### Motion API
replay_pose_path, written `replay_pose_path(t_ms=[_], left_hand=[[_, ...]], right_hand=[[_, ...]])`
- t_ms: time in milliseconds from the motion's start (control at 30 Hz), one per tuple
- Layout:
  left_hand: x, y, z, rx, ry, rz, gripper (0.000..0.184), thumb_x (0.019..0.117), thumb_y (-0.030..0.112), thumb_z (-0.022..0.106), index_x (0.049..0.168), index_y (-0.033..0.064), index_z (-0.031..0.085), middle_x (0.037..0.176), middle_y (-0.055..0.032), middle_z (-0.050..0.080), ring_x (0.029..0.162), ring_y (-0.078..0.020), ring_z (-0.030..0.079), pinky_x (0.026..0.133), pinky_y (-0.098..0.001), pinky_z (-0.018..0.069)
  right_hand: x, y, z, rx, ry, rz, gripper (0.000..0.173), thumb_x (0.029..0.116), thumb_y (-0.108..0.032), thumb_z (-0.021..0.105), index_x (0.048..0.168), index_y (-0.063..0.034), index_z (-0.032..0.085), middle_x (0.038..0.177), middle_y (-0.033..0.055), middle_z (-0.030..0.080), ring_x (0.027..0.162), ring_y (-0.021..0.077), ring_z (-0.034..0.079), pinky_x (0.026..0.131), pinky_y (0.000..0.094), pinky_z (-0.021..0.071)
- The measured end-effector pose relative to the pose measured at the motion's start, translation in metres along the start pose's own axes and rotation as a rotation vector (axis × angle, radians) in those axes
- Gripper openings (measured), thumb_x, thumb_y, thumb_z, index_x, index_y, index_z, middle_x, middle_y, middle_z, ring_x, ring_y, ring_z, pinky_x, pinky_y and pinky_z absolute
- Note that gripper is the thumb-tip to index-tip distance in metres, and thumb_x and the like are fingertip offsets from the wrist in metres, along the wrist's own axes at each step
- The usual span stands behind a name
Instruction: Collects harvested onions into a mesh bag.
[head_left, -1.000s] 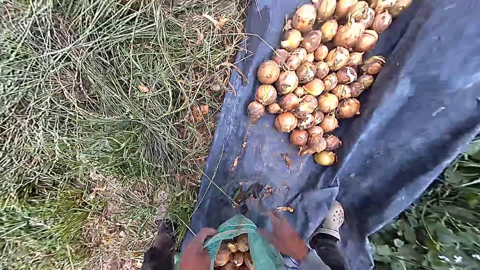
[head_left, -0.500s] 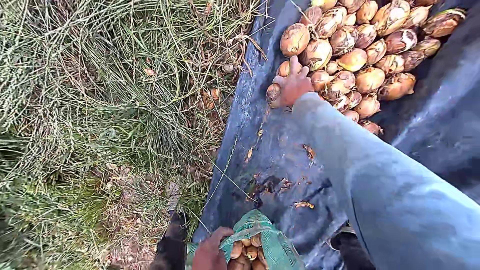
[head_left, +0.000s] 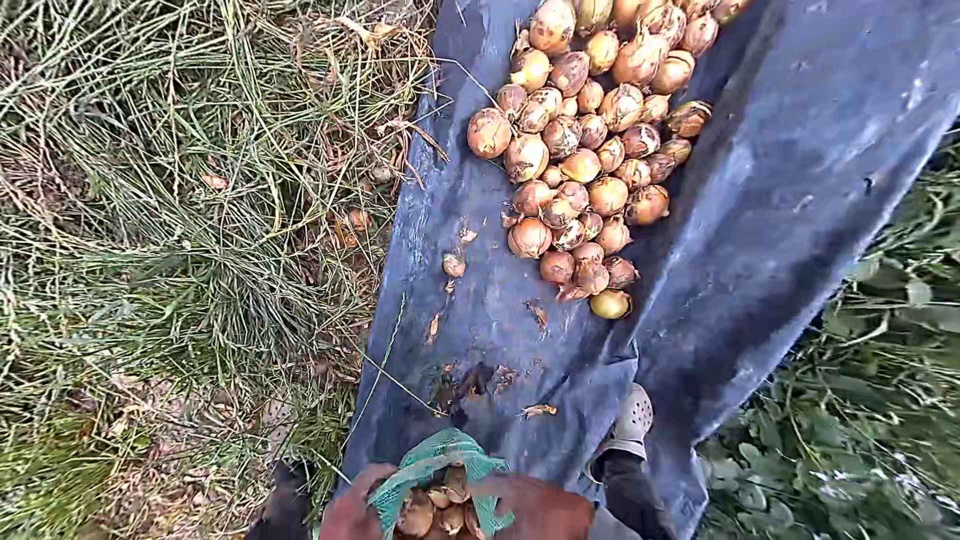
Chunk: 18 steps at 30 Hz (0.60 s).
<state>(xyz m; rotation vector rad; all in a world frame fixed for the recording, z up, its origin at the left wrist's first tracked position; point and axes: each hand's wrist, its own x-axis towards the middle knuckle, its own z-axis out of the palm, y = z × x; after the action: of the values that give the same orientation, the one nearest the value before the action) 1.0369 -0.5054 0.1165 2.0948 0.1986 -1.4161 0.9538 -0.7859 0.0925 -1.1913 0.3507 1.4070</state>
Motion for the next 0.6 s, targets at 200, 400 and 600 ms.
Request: replay_pose_path(t_ms=[200, 400, 600], left_hand=[[-0.003, -0.002, 0.009, 0.054, -0.051, -0.025, 0.039, 0.0865, -0.012, 0.054, 0.118, 0.0012, 0.072, 0.11, -0.0179, 0.075, 0.105, -0.0346, 0.072, 0.096, -0.0609, 0.0537], [0.005, 0.002, 0.011, 0.077, 0.025, -0.026, 0.042, 0.0855, -0.013, 0.052, 0.117, 0.0069, 0.073, 0.111, -0.01, 0.076, 0.103, -0.0247, 0.073, 0.094, -0.0516, 0.0577], [-0.005, -0.011, 0.005, 0.089, 0.059, -0.055, 0.044, 0.0853, -0.01, 0.051, 0.116, 0.0121, 0.073, 0.11, -0.0036, 0.076, 0.102, -0.0171, 0.073, 0.092, -0.0453, 0.0594]], right_hand=[[0.03, -0.084, -0.236, -0.682, 1.109, 0.118, 0.083, 0.0832, -0.056, 0.08, 0.148, -0.0128, 0.054, 0.156, 0.0337, 0.037, 0.133, 0.0594, 0.046, 0.094, 0.0753, 0.047], [0.085, -0.134, -0.374, -0.567, 1.129, 0.354, 0.092, 0.0725, -0.051, 0.088, 0.149, -0.0163, 0.053, 0.151, 0.0357, 0.044, 0.141, 0.0568, 0.039, 0.108, 0.0769, 0.0353], [0.101, -0.133, -0.348, -0.671, 1.038, 0.506, 0.096, 0.0795, -0.048, 0.081, 0.151, 0.0044, 0.043, 0.155, 0.0399, 0.035, 0.145, 0.0547, 0.036, 0.112, 0.0705, 0.0342]])
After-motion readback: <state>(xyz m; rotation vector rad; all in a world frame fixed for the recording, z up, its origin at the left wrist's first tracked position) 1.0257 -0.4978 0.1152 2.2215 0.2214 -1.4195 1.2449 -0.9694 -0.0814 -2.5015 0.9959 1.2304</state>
